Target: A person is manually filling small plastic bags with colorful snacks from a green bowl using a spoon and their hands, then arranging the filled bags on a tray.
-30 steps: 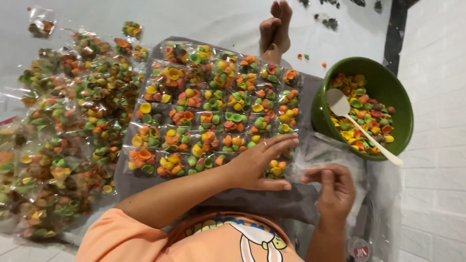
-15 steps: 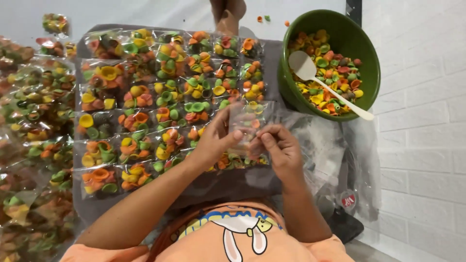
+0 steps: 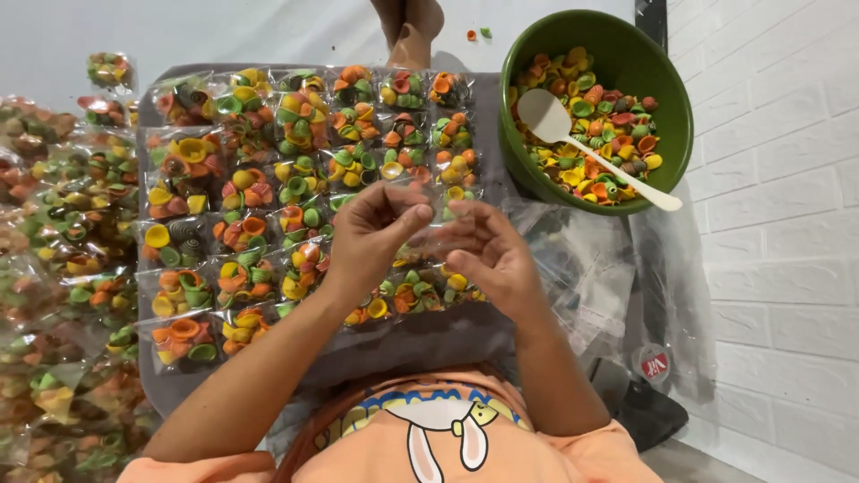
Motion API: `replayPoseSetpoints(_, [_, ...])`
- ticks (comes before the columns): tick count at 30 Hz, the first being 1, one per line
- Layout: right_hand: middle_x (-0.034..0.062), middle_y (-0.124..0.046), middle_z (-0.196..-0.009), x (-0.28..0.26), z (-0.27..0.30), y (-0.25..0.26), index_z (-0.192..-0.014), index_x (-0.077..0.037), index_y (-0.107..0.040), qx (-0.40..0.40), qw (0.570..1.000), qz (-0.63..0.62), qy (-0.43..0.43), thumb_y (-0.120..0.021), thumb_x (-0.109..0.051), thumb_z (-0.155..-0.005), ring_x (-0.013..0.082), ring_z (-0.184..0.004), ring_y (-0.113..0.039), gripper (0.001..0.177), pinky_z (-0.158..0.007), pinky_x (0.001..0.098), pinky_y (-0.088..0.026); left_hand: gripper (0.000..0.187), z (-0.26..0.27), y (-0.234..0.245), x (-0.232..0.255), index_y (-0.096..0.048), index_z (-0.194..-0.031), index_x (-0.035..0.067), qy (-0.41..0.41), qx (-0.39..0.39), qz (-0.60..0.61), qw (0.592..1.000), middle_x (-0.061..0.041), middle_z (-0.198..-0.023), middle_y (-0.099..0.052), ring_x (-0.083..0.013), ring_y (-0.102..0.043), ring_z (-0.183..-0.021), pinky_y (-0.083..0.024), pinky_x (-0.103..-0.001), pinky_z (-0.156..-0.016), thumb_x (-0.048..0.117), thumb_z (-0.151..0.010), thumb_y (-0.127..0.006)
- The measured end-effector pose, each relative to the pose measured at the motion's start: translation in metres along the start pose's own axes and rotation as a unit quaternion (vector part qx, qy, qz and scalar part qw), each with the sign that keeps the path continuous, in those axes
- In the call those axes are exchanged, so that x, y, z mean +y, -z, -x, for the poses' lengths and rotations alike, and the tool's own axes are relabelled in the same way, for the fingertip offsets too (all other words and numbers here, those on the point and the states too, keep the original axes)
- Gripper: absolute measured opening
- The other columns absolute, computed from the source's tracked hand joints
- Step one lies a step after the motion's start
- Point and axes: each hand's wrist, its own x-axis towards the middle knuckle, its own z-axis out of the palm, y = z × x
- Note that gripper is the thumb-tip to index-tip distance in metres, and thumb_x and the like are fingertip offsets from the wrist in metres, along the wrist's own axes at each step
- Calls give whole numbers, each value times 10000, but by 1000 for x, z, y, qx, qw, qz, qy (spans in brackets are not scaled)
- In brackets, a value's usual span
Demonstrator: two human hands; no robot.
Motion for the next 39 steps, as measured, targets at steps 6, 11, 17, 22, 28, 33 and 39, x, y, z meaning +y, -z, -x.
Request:
replayPoseSetpoints(6, [180, -741, -997, 19, -7, 9, -1265, 73, -576, 62, 997, -33, 11, -695, 29, -936, 223, -886, -776, 352, -750, 350, -664, 178, 1, -15, -5, -750, -971, -25, -56, 14, -3, 998, -27, -649, -570, -28, -538, -625, -490, -211, -556, 45, -851, -861])
replayPoseSetpoints(11, [177, -736, -972, 11, -7, 12, -1028, 28, -727, 133, 965, 146, 172, -728, 75, -911, 281, -950, -761, 126, -794, 403, -625, 223, 2, -8, 3, -719, -1167, 57, -175, -141, -62, 972, -148, -1250, -642, -259, -633, -1226, -566, -439, -961, 179, -982, -733])
replayPoseSetpoints(17, [174, -743, -954, -19, -7, 11, -907, -38, -788, 74, 898, 260, 347, -674, 11, -880, 406, -988, -723, 127, -885, 520, -598, 945, -2, 4, 32, -470, -1534, 147, 142, -195, 10, 971, -70, -1185, -620, -109, -597, -902, -589, -313, -760, 811, -886, -288])
replayPoseSetpoints(22, [189, -737, -1077, -26, -13, 2, -916, -53, -791, 55, 880, 289, 372, -677, -27, -932, 429, -1098, -692, 117, -960, 512, -555, 762, -1, 7, 11, -422, -1551, 55, 156, -207, 28, 965, -128, -1024, -735, -193, -753, -832, -641, -315, -703, 155, -835, -660])
replayPoseSetpoints(28, [228, -696, -1207, -1, -25, 3, -998, -42, -798, 74, 903, 240, 349, -633, 38, -979, 370, -1149, -669, 184, -984, 457, -539, 778, 6, 13, 3, -490, -1524, 132, 38, -121, -43, 991, -117, -887, -775, -132, -725, -714, -606, -240, -623, 24, -834, -831])
replayPoseSetpoints(33, [278, -659, -1232, 23, -28, 9, -1131, 45, -717, 102, 910, 220, 337, -523, 41, -1021, 371, -1111, -686, 223, -974, 470, -554, 678, 8, 18, 20, -458, -1551, 115, -32, -77, -130, 988, -152, -928, -807, -138, -740, -724, -562, -229, -607, 59, -938, -741])
replayPoseSetpoints(39, [242, -656, -1233, 31, -29, 11, -1197, 54, -692, 88, 891, 267, 355, -531, 31, -1002, 365, -1126, -679, 254, -966, 451, -544, 578, 7, 20, 12, -399, -1576, 76, -103, -75, -147, 981, -208, -1031, -792, -293, -796, -930, -648, -345, -762, -5, -1030, -568])
